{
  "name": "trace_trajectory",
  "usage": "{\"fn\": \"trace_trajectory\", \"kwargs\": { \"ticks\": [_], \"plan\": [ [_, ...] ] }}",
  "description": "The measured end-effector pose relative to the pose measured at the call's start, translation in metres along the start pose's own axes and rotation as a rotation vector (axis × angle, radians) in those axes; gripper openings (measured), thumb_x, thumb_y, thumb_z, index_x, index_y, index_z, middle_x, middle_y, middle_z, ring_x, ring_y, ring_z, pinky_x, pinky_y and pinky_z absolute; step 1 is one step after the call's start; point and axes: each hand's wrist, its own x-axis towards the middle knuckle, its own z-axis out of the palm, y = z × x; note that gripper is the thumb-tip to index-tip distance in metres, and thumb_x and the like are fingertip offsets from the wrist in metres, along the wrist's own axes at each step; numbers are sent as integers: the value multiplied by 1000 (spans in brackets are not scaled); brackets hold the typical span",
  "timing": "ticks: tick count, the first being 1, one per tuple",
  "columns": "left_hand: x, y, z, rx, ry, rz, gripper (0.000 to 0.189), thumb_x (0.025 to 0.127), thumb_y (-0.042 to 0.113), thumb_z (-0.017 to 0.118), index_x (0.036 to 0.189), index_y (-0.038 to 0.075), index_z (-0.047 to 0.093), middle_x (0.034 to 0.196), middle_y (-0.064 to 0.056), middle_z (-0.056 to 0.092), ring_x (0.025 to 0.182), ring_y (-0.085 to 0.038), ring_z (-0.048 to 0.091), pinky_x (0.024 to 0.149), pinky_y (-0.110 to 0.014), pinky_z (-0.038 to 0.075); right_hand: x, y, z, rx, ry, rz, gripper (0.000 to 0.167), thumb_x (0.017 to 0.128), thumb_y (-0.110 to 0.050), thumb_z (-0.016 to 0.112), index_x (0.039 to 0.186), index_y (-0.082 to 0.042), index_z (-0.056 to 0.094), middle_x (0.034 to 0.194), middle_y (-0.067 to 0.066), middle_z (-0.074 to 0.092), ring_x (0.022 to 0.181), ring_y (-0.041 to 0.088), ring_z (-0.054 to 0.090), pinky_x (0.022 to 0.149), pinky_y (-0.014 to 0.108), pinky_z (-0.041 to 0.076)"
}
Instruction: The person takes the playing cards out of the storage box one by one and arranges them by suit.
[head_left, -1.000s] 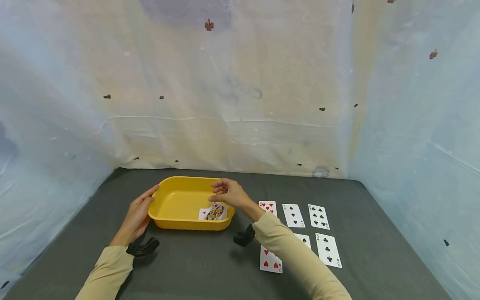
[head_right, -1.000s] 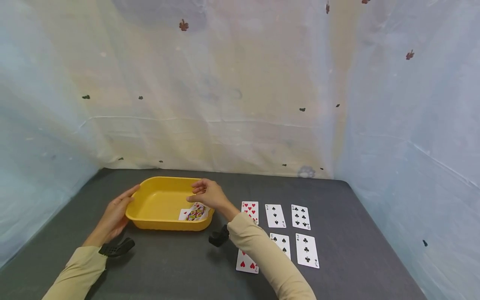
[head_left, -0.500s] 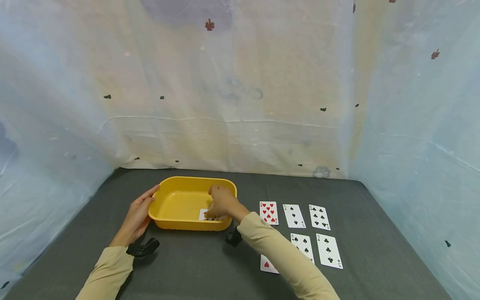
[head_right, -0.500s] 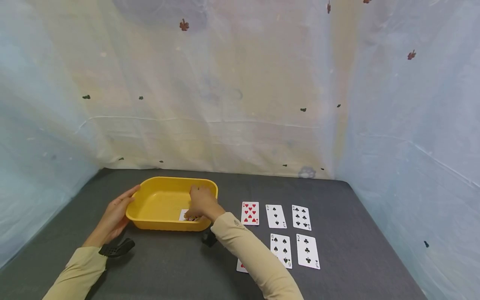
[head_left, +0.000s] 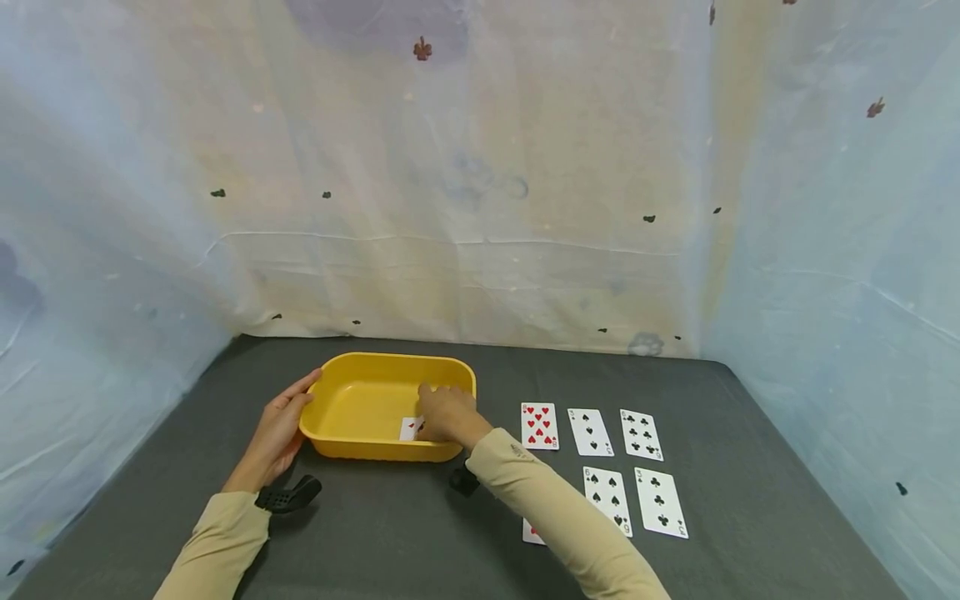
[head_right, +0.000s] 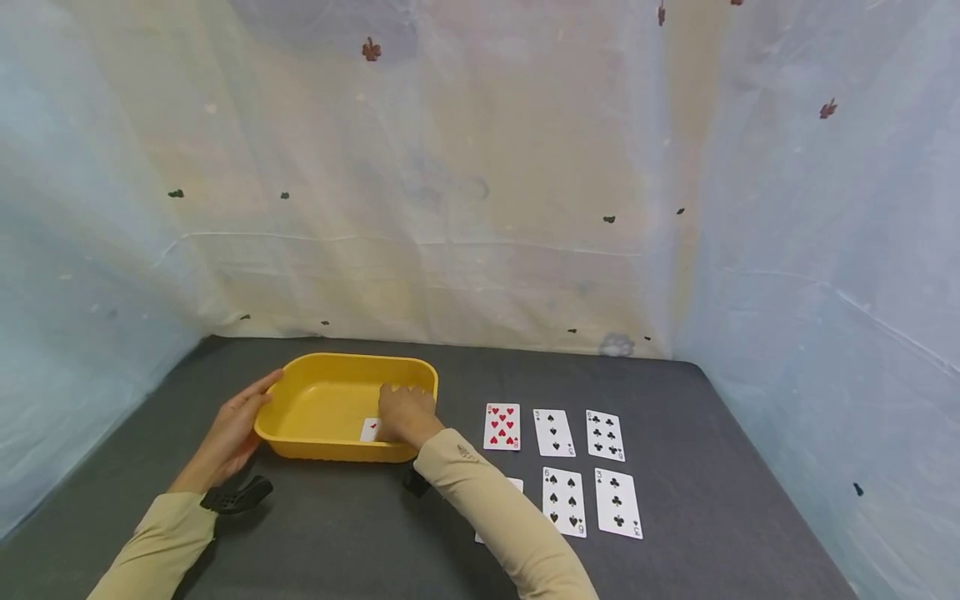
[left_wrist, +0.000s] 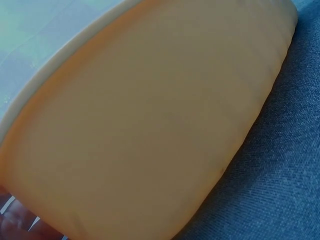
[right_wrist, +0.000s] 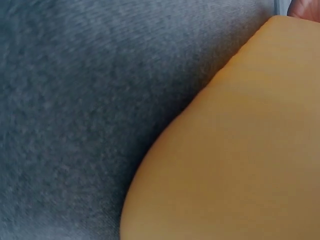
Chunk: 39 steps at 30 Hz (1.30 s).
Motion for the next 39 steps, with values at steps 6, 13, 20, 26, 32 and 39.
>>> {"fn": "trace_trajectory", "kwargs": {
  "ticks": [6, 13, 20, 26, 32, 39],
  "plan": [
    [0, 0, 0, 4, 2, 2, 49, 108, 19, 30, 156, 14, 20, 161, -12, 6, 143, -32, 18, 100, -31, 40, 2, -1, 1, 8, -18, -54, 56, 86, -39, 74, 134, -20, 53, 119, 3, 60, 104, 24, 56, 89, 40, 47],
    [0, -1, 0, 3, -2, 3, 49, 108, 18, 29, 156, 13, 21, 161, -13, 6, 142, -33, 19, 98, -28, 42, 3, 1, 5, 105, 8, -166, 59, 86, -34, 75, 138, -22, 50, 132, 3, 52, 118, 22, 51, 98, 44, 41],
    [-1, 2, 0, -8, -7, 1, 50, 108, 18, 30, 156, 12, 20, 161, -13, 5, 143, -32, 17, 100, -31, 40, 2, 0, 0, 96, 91, -249, 63, 82, -29, 80, 138, -23, 52, 130, 2, 49, 112, 19, 50, 91, 43, 46],
    [-2, 0, 0, -12, -10, -3, 49, 108, 17, 29, 156, 12, 20, 161, -13, 5, 143, -33, 17, 96, -25, 44, 0, -1, -1, 122, 129, -279, 61, 81, -24, 81, 136, -21, 54, 125, 2, 50, 105, 19, 46, 82, 35, 47],
    [-2, -1, 0, -10, -16, 14, 49, 107, 16, 30, 156, 11, 20, 161, -14, 5, 143, -33, 17, 97, -26, 44, -1, 1, -2, 127, 173, -328, 58, 82, -17, 80, 135, -17, 56, 121, 4, 52, 102, 17, 48, 77, 22, 47],
    [-1, -1, 0, -11, -8, 9, 49, 108, 17, 30, 156, 12, 21, 161, -13, 6, 143, -32, 17, 96, -24, 44, -3, 7, -6, 216, 177, -349, 59, 87, 5, 67, 140, -13, 48, 118, 8, 51, 94, 16, 51, 77, 20, 47]
  ]
}}
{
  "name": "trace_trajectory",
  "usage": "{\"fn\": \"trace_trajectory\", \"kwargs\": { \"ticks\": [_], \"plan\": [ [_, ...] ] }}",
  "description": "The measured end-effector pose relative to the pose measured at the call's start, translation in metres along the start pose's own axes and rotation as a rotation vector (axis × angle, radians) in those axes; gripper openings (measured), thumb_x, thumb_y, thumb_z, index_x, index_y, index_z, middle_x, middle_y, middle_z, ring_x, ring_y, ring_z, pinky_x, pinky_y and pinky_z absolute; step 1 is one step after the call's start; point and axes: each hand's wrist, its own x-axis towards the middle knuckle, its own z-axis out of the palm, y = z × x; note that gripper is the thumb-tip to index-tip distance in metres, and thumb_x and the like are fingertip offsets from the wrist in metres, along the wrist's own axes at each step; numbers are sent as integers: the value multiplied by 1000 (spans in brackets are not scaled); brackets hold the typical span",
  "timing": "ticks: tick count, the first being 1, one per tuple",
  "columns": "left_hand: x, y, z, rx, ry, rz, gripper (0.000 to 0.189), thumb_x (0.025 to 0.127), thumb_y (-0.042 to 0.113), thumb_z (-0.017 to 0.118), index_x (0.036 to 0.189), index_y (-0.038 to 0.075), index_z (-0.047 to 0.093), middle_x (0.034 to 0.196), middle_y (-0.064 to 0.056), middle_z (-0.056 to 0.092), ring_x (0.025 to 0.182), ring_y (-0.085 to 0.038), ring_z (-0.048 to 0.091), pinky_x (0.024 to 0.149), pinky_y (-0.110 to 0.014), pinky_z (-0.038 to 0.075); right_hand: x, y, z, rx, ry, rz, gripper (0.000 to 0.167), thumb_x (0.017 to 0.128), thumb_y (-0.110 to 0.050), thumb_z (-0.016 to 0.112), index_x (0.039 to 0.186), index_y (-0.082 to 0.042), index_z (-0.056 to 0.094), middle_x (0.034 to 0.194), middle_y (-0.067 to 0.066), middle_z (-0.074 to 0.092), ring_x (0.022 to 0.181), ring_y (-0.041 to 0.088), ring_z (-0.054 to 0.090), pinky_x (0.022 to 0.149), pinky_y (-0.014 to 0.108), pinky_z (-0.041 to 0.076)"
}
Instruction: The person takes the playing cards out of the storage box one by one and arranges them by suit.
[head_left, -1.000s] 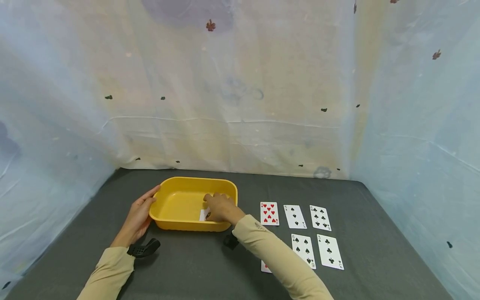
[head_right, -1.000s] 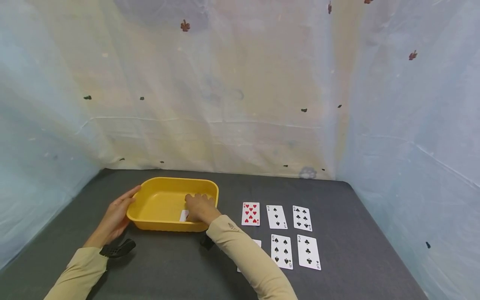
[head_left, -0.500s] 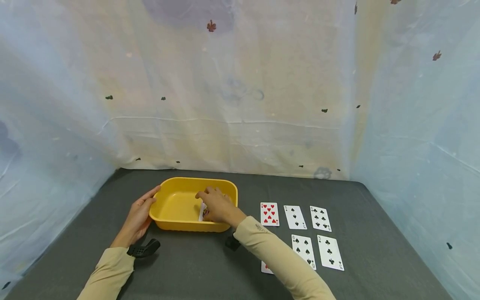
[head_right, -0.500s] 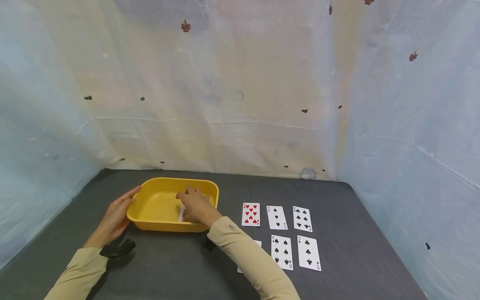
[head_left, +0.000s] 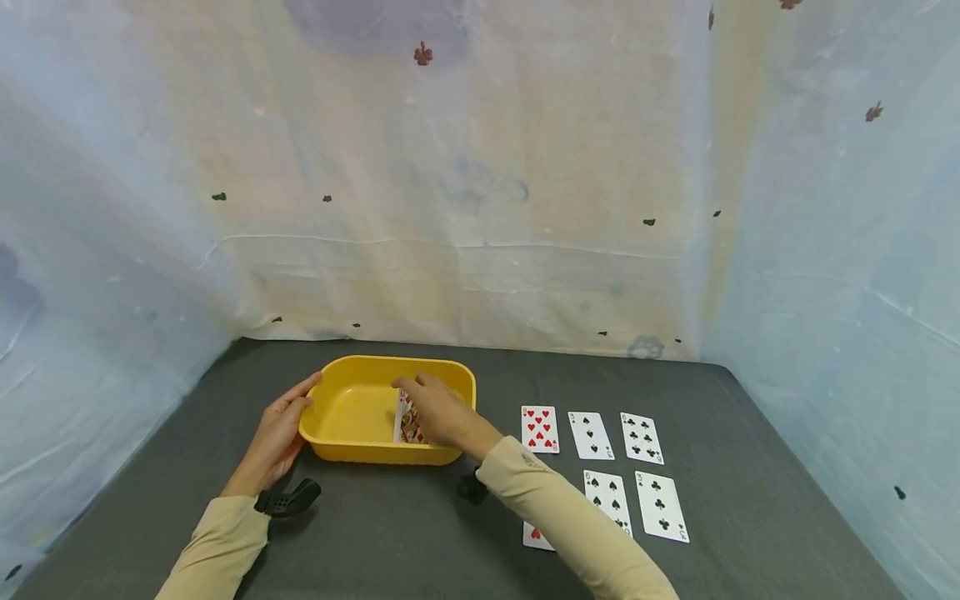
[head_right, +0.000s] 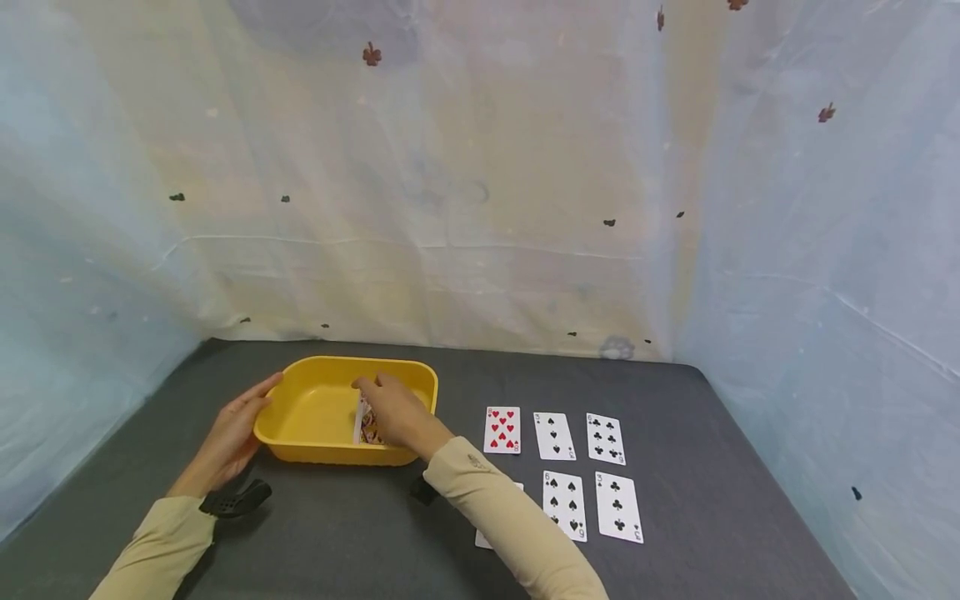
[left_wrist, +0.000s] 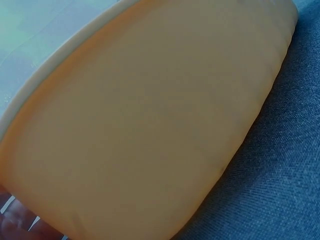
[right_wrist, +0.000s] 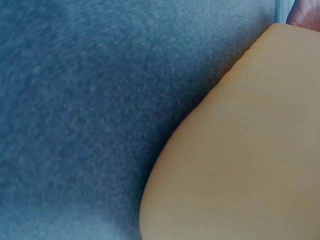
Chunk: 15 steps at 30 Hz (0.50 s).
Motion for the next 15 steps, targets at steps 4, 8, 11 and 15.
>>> {"fn": "trace_trajectory", "kwargs": {
  "ticks": [4, 8, 11, 15],
  "plan": [
    [1, 0, 0, 0, 1, 1, 49, 108, 17, 29, 156, 12, 21, 161, -13, 6, 143, -32, 17, 97, -24, 43, -4, 3, -3, 60, 54, -1, 56, 87, 9, 63, 137, -10, 47, 115, 10, 52, 90, 16, 50, 80, 20, 48],
    [1, 0, -1, -7, -1, -1, 49, 108, 18, 30, 156, 12, 20, 161, -13, 6, 143, -32, 16, 99, -27, 41, -7, 4, -4, 45, 98, -27, 50, 87, 8, 63, 132, -10, 50, 112, 9, 54, 89, 16, 51, 83, 21, 49],
    [1, 0, 0, -8, -8, -1, 49, 108, 17, 29, 156, 11, 19, 161, -13, 5, 143, -32, 16, 101, -31, 38, -9, 3, -5, 39, 109, -47, 45, 88, 8, 62, 129, -10, 52, 109, 8, 54, 86, 15, 52, 81, 20, 50],
    [0, 0, 0, -5, -8, 0, 49, 108, 17, 29, 156, 11, 19, 161, -13, 5, 143, -32, 17, 103, -35, 34, -12, 1, -7, 29, 137, -82, 43, 88, 8, 62, 125, -10, 52, 106, 7, 55, 84, 14, 53, 79, 18, 49]
  ]
}}
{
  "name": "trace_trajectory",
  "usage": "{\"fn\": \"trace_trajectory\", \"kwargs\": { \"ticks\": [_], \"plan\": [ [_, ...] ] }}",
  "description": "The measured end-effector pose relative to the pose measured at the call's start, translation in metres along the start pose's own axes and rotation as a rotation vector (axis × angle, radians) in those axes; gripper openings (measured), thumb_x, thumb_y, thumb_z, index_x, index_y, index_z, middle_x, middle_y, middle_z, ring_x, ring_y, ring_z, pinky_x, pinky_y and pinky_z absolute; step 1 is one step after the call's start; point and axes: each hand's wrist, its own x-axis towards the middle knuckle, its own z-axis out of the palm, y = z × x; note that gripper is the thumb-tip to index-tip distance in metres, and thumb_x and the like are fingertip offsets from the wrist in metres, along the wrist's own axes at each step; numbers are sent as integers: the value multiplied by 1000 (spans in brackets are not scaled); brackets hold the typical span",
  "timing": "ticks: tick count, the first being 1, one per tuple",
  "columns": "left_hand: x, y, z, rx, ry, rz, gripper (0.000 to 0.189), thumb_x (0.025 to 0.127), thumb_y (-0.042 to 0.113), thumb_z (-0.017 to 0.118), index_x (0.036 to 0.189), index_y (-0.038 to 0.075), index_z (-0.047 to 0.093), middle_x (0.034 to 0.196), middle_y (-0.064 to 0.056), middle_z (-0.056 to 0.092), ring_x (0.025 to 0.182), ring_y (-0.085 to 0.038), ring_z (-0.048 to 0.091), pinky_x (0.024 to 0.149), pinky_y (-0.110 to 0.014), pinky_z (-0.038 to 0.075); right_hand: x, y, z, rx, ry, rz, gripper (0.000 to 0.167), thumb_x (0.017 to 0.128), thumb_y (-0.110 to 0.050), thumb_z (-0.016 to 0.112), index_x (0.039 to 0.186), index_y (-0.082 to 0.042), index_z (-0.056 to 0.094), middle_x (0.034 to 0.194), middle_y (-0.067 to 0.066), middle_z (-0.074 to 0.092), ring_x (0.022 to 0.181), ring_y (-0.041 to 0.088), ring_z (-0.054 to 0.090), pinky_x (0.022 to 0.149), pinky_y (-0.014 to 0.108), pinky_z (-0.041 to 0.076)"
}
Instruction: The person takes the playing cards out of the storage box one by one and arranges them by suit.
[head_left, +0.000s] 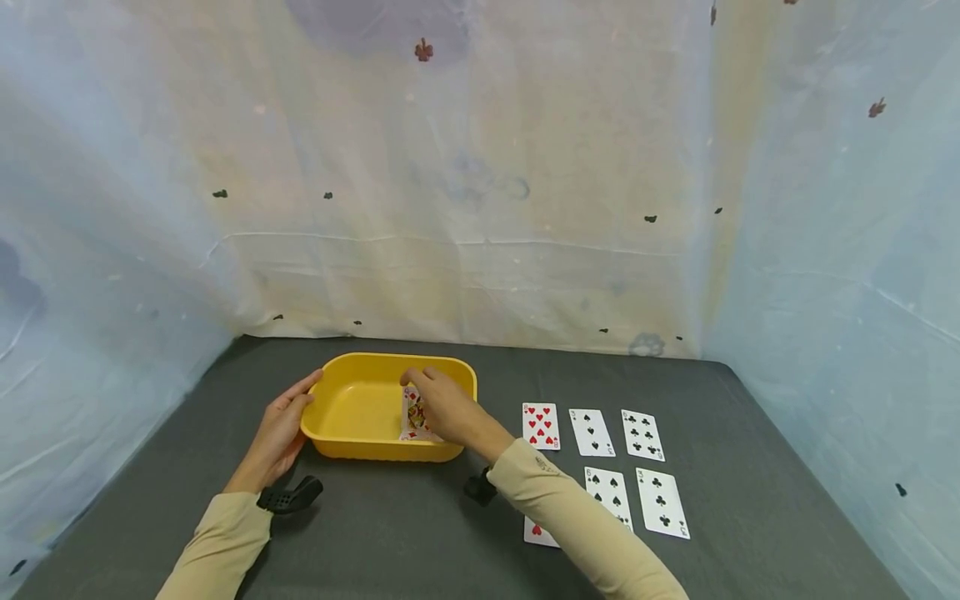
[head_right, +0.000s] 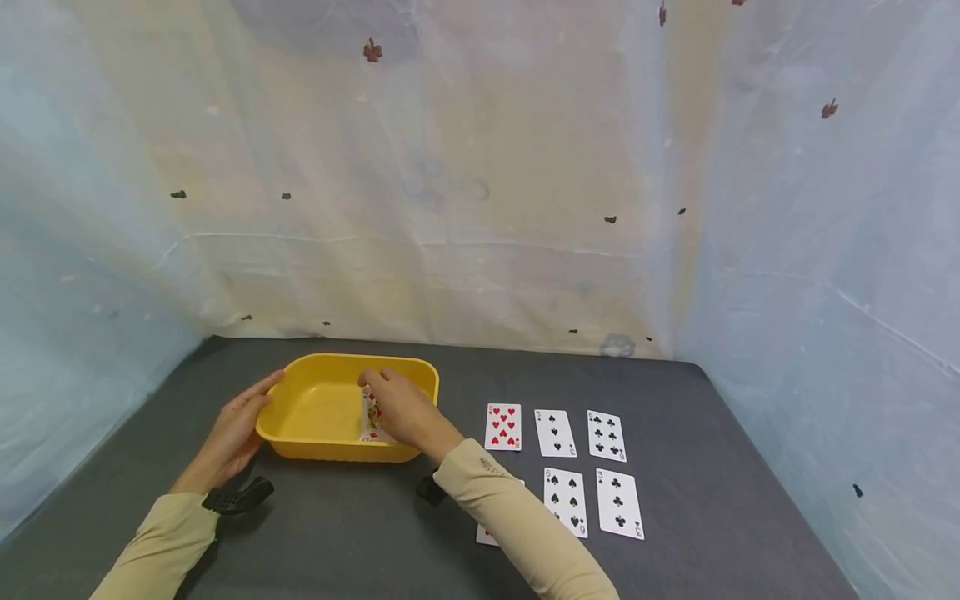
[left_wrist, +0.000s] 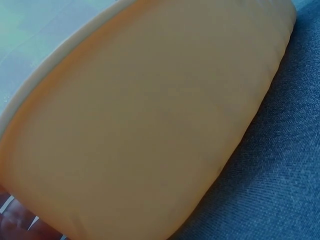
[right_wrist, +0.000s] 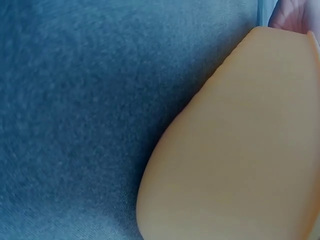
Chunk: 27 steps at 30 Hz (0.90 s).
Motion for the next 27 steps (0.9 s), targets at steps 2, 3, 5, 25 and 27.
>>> {"fn": "trace_trajectory", "kwargs": {
  "ticks": [2, 3, 5, 25, 27],
  "plan": [
    [1, 0, 0, 0, 6, 1, 49, 108, 17, 29, 156, 11, 20, 161, -13, 6, 143, -32, 17, 103, -36, 34, 0, -1, -1, 0, 17, -16, 43, 87, 9, 63, 124, -10, 52, 105, 7, 56, 83, 14, 53, 78, 18, 49],
    [1, 0, 0, 2, 8, 1, 49, 108, 17, 29, 156, 11, 20, 161, -13, 6, 143, -32, 17, 103, -36, 34, -1, -1, -2, 3, 26, -22, 43, 87, 9, 63, 124, -10, 52, 104, 7, 56, 82, 15, 53, 77, 18, 49],
    [2, 0, 0, 3, 11, 2, 49, 108, 16, 29, 156, 11, 20, 161, -13, 6, 143, -32, 17, 102, -34, 35, -2, 0, -2, 16, 45, -30, 43, 86, 10, 63, 122, -10, 52, 104, 7, 56, 82, 15, 53, 77, 17, 49],
    [1, 0, -2, -5, 4, -10, 49, 107, 16, 28, 156, 12, 20, 161, -12, 5, 143, -31, 16, 98, -25, 42, -10, 4, -7, 374, 410, -65, 14, 88, 0, 69, 101, -4, 66, 90, 5, 70, 77, 8, 64, 67, 18, 54],
    [1, 0, -1, -3, 6, -12, 49, 108, 17, 29, 156, 13, 20, 161, -12, 5, 143, -31, 16, 98, -26, 41, -12, 4, -9, 451, 433, -28, 13, 87, -2, 70, 99, -4, 65, 86, 5, 70, 74, 8, 64, 67, 19, 55]
  ]
}}
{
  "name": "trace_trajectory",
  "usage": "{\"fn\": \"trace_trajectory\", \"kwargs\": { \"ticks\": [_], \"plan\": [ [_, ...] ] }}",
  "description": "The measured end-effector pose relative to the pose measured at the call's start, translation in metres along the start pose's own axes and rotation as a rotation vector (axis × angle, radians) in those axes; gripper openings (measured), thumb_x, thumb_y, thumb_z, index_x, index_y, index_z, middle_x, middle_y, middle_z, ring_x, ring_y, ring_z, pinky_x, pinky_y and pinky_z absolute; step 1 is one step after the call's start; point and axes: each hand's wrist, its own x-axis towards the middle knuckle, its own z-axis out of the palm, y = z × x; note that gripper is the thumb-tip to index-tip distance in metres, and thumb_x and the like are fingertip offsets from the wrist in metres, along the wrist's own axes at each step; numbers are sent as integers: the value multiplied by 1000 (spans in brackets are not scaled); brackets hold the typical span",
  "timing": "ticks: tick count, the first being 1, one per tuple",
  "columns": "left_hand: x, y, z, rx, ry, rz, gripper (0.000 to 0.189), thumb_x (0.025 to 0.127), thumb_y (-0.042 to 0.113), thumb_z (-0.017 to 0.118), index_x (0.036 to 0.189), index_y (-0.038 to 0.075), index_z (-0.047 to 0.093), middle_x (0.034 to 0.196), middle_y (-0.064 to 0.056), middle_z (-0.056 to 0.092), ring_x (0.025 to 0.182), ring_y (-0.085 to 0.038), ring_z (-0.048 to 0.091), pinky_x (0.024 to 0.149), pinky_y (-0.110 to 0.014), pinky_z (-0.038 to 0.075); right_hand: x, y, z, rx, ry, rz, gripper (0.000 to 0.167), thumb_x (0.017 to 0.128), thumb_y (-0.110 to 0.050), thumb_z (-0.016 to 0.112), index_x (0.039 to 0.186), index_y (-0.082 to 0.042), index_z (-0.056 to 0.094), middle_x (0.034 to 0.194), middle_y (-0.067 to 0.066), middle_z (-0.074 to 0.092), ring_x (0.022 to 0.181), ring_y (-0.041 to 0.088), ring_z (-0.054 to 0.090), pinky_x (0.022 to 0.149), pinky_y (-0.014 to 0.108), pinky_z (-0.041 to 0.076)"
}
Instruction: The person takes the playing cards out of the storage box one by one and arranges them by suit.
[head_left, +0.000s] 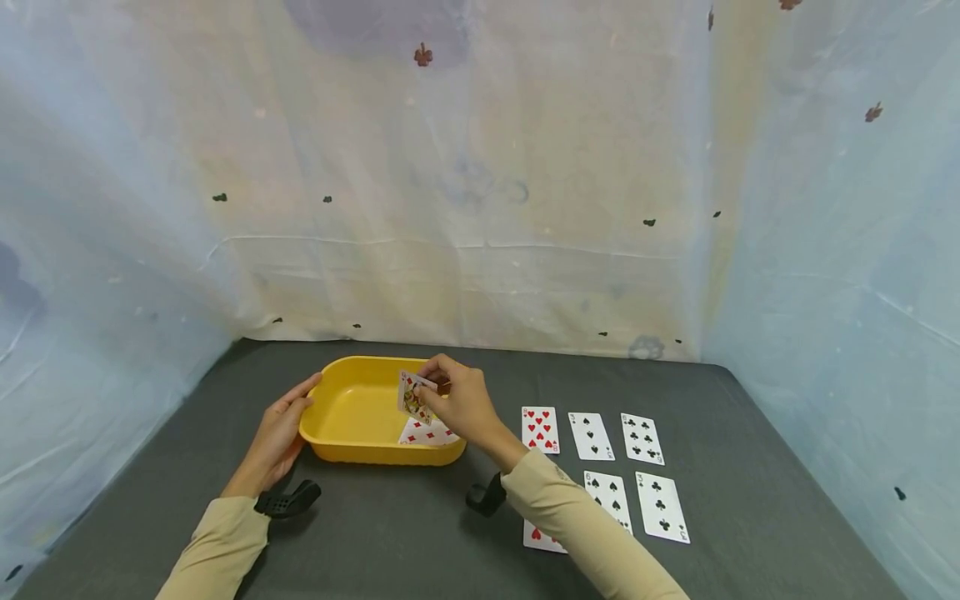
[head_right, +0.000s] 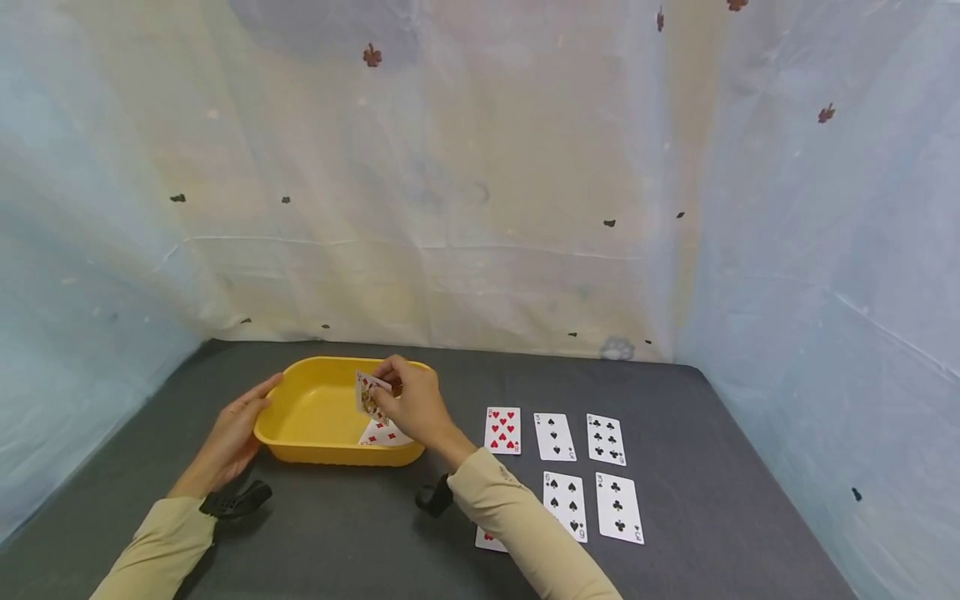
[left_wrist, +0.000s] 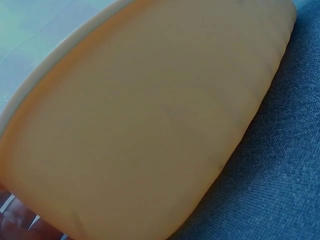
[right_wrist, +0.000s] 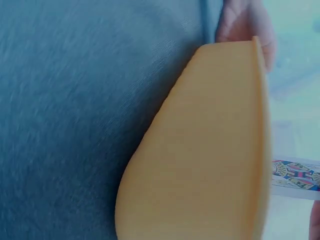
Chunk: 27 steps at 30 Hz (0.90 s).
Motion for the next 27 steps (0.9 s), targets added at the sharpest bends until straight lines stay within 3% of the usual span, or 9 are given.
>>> {"fn": "trace_trajectory", "kwargs": {
  "ticks": [9, 16, 24, 27],
  "plan": [
    [0, -1, 0, 8, 4, 3, 49, 108, 19, 29, 156, 14, 21, 161, -11, 6, 143, -31, 17, 96, -23, 43, 1, 0, -16, 200, 80, 221, 14, 88, -14, 73, 100, -7, 67, 82, 2, 73, 70, 16, 64, 61, 25, 49],
    [0, 0, 0, 12, 8, 2, 49, 108, 18, 29, 156, 14, 21, 161, -11, 6, 143, -30, 17, 98, -26, 41, 1, -4, -26, 431, 85, 375, 21, 90, -10, 71, 107, 1, 66, 93, 14, 71, 82, 27, 64, 73, 42, 58],
    [0, 0, 0, 6, 3, 1, 49, 108, 19, 30, 156, 14, 21, 161, -12, 6, 143, -30, 17, 99, -28, 41, -1, -7, -33, 490, 117, 528, 25, 90, -15, 72, 111, -2, 68, 93, 10, 70, 77, 21, 65, 65, 36, 58],
    [0, 0, 0, -5, -2, 4, 49, 108, 19, 30, 156, 14, 20, 161, -12, 6, 143, -31, 16, 98, -26, 42, -3, -7, -37, 512, 116, 576, 25, 91, -12, 70, 114, -2, 68, 96, 11, 70, 79, 21, 66, 67, 37, 58]
  ]
}}
